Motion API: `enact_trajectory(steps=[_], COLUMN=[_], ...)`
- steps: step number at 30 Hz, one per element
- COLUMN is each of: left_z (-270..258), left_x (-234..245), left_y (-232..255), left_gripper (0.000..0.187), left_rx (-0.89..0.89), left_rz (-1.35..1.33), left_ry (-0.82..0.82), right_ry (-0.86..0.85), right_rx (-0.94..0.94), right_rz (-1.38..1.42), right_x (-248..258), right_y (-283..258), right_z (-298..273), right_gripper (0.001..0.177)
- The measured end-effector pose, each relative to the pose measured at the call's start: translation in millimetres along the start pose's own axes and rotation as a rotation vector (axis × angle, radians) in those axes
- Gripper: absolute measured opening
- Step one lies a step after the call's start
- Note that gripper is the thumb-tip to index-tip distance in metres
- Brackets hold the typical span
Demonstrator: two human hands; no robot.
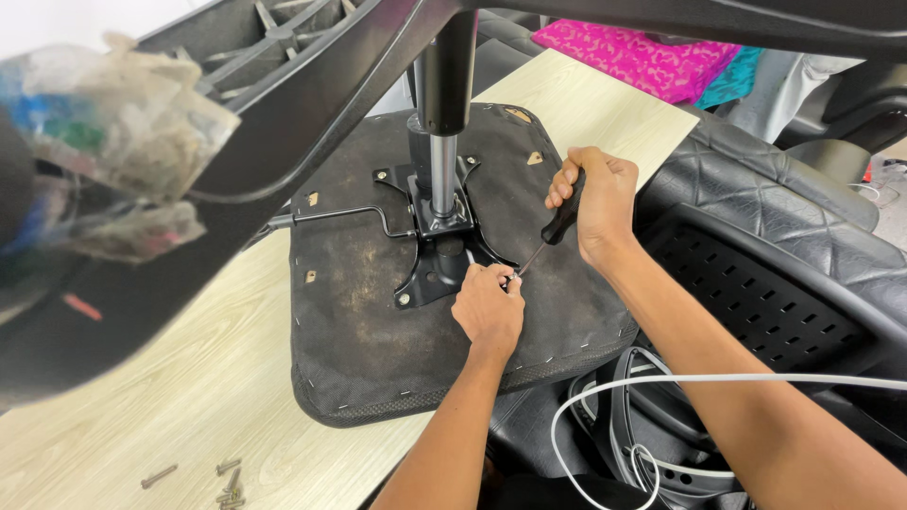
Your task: The person uses a screwdriver to tighten screws on the underside of an office chair seat, securing the seat to its central gas lift column. The person works on multiple screws around the central mounting plate.
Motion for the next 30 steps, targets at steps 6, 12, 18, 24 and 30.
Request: enact_trajectory(steps=[6, 12, 18, 24, 30], left_z=[0, 4, 6, 7, 7], left_x=[3, 4, 5, 9, 10], left_y=[1, -1, 2, 3, 3], left_gripper=[0.016, 0.013, 0.011, 0.006, 0.007], left_rx=[-0.053, -0.038, -0.048, -0.082, -0.072], left_rz=[-0.023, -0.035, -0.037, -0.059, -0.083], left_ry=[0.034, 0.002, -0.001, 0.007, -0.011], right_ry=[0.006, -0.012, -0.013, -0.025, -0.038], right_rx=[-0.002, 0.022, 0.062, 0.045, 0.046], right_rz=[0.032, -0.012, -0.030, -0.035, -0.141], right_x=[-2, -7, -9, -13, -21], right_y=[-2, -2, -2, -2, -5], right_z=[-1, -3, 0, 0, -1], right_gripper=[0.033, 0.033, 0.033, 0.034, 0.036])
Point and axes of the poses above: each hand's wrist, its own z-axis towards the middle knuckle, its own x-axis out of the back of the hand, y = z × x, the point moved 7 cm from there along z, towards the middle knuckle, and after that the axes turned 8 degrees about -z, right-handed, at the moved point
